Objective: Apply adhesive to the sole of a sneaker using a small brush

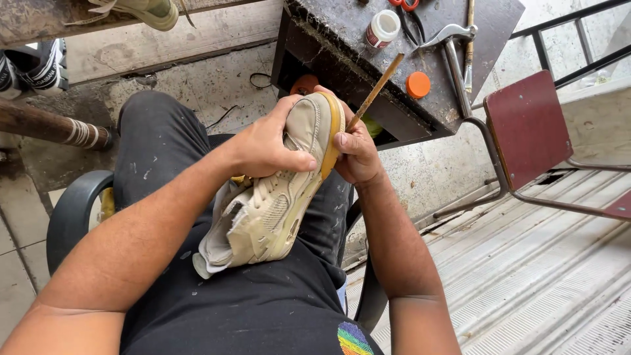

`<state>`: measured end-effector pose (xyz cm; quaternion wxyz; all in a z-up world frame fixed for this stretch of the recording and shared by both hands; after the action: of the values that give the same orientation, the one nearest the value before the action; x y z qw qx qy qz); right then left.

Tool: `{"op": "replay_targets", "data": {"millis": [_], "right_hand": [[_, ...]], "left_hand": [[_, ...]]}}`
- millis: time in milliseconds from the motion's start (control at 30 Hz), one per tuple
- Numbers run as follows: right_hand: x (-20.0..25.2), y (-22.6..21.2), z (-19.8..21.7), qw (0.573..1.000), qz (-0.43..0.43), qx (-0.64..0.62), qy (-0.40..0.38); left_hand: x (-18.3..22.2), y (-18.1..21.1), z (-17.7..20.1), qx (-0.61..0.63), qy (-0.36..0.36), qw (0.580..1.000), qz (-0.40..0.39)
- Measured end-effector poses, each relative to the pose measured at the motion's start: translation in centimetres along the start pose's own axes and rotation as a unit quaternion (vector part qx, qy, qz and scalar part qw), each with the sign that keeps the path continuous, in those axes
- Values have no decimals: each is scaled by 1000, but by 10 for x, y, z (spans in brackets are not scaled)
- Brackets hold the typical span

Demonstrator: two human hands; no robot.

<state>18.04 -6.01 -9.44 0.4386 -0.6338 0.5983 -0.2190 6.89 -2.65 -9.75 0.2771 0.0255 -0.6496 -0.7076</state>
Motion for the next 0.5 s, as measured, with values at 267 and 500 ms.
{"op": "replay_targets", "data": {"millis": [267, 500], "right_hand": [[29, 4, 76, 981, -20, 176, 84], [53, -89, 85, 838, 24, 474, 269]], "left_hand": [[-10, -11, 26, -81, 96, 986, 112], [-19, -12, 35, -124, 136, 973, 139]]}}
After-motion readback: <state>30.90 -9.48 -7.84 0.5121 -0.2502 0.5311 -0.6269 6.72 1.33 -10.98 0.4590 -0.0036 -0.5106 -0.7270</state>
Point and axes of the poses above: each hand's wrist, its own x-axis away from the middle knuckle, its own z-axis out of the back of the hand, y = z × x, the point moved 10 cm from there along -x, towards the middle knuckle, and after that the axes turned 11 degrees about -y, right-handed, at the moved point
